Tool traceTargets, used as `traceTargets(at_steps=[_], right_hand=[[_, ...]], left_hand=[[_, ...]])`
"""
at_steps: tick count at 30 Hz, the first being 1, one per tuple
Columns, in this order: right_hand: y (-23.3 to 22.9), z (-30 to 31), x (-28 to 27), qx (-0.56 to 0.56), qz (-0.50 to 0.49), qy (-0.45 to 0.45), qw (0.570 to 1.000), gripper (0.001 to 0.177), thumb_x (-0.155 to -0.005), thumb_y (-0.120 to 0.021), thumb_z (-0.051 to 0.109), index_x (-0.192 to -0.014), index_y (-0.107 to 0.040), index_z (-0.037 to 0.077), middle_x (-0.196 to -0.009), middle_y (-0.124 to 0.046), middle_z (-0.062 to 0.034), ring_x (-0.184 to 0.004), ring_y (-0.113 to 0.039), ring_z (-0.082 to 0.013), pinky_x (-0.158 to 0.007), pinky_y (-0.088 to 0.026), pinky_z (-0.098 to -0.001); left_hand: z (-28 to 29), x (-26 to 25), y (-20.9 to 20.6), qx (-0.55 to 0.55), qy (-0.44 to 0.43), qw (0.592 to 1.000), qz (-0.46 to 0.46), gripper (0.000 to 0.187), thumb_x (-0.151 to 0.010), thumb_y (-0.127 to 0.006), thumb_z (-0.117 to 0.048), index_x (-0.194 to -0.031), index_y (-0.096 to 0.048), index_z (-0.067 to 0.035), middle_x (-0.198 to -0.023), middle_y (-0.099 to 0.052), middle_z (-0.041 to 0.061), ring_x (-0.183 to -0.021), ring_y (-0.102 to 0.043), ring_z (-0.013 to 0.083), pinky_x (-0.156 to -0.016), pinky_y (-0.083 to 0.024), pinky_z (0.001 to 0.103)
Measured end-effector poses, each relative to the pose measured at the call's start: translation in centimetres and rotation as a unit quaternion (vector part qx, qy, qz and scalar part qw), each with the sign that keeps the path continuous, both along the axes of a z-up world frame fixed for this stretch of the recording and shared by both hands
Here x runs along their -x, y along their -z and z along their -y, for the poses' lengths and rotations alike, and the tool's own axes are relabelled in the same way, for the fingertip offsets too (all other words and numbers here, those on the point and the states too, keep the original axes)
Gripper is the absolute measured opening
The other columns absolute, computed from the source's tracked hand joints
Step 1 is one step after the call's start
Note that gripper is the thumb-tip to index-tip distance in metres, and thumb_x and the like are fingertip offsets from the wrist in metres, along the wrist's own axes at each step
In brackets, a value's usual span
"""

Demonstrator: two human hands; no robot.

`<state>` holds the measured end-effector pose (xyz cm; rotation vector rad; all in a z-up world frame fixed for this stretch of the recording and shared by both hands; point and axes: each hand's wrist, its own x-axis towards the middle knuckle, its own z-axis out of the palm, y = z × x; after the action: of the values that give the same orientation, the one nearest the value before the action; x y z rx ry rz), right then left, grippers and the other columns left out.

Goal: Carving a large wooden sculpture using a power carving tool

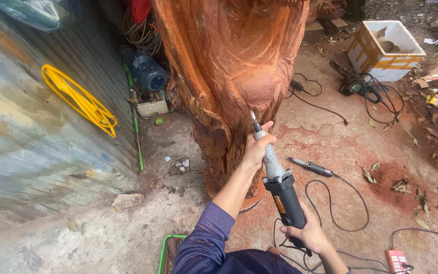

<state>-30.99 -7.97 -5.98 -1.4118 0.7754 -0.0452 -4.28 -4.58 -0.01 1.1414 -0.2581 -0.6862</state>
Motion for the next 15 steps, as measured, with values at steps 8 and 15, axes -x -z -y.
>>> traceTargets(at_steps=[8, 15], right_hand=[[-1.7, 1.7, 0.3, 0.012, 0.005, -0.026, 1.0, 0.087, -0.065, -0.088, -0.011, -0.141, -0.052, 0.009, -0.093, -0.059, -0.0199, -0.054, -0.064, -0.0288, -0.046, -0.059, -0.0415], [-1.9, 4.1, 0.8, 0.007, 0.015, -0.052, 0.999, 0.092, -0.064, -0.089, -0.014, -0.145, -0.051, 0.01, -0.093, -0.06, -0.0201, -0.052, -0.064, -0.0298, -0.047, -0.059, -0.0411]], left_hand=[[0.5, 0.8, 0.0, 0.029, -0.001, 0.999, 0.042, 0.023, -0.078, -0.067, -0.01, -0.098, -0.079, -0.01, -0.139, -0.069, 0.008, -0.132, -0.061, 0.0234, -0.121, -0.032, 0.056], [1.3, 1.6, -0.7, 0.01, -0.027, 0.999, 0.024, 0.011, -0.078, -0.068, -0.011, -0.08, -0.077, -0.016, -0.133, -0.073, 0.003, -0.135, -0.06, 0.0232, -0.119, -0.031, 0.055]])
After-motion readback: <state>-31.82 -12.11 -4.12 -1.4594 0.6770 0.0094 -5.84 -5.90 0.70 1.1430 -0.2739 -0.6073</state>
